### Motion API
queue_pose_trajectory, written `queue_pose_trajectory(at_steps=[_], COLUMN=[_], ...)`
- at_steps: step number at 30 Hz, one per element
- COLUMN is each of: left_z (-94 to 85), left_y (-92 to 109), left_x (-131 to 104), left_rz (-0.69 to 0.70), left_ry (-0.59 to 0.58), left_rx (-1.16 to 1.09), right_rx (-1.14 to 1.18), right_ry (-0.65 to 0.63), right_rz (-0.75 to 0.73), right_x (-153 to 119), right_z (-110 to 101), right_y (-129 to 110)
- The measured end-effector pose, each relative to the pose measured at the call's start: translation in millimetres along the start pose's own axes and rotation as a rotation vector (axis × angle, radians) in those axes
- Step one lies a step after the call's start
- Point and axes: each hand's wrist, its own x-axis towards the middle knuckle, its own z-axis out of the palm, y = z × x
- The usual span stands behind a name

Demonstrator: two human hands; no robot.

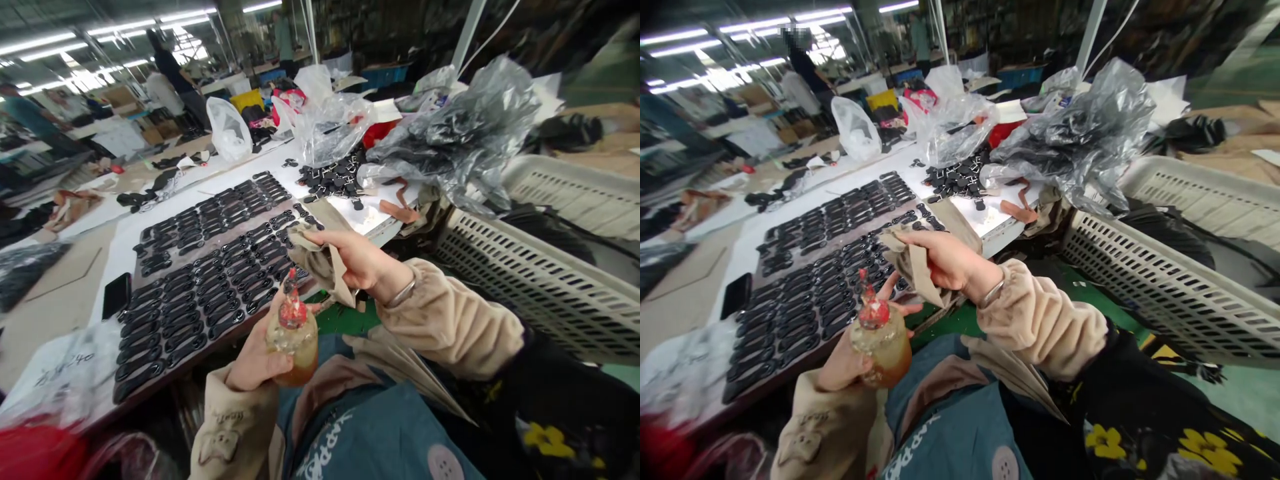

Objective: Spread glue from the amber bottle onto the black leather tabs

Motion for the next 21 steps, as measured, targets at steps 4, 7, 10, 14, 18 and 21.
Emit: queue_pose_trajectory(at_steps=[4, 7, 10, 14, 18, 21], left_z=[4.2, 9.2, 13.3, 16.2, 18.5, 19.2], left_y=[-5.0, -12.5, -18.3, -15.4, -5.0, -2.0], left_x=[20.6, 26.1, 21.7, 11.0, 8.5, 11.7], left_rz=[0.000, -0.018, -0.025, 0.132, 0.297, 0.339], left_ry=[-0.042, -0.043, 0.107, 0.530, 0.777, 0.786], left_rx=[-0.174, -0.237, -0.234, -0.290, -0.401, -0.469], right_rx=[0.001, 0.019, 0.018, 0.044, -0.193, -0.456], right_ry=[-0.098, -0.068, 0.031, 0.183, 0.100, 0.132], right_rz=[0.108, 0.052, -0.014, -0.146, -0.276, -0.370], right_x=[1.5, 5.3, 12.9, 16.6, 6.5, -2.8], right_z=[5.2, 6.1, -4.0, -45.5, -100.5, -123.5], right_y=[-3.7, -5.2, -6.2, -1.7, 27.2, 67.9])
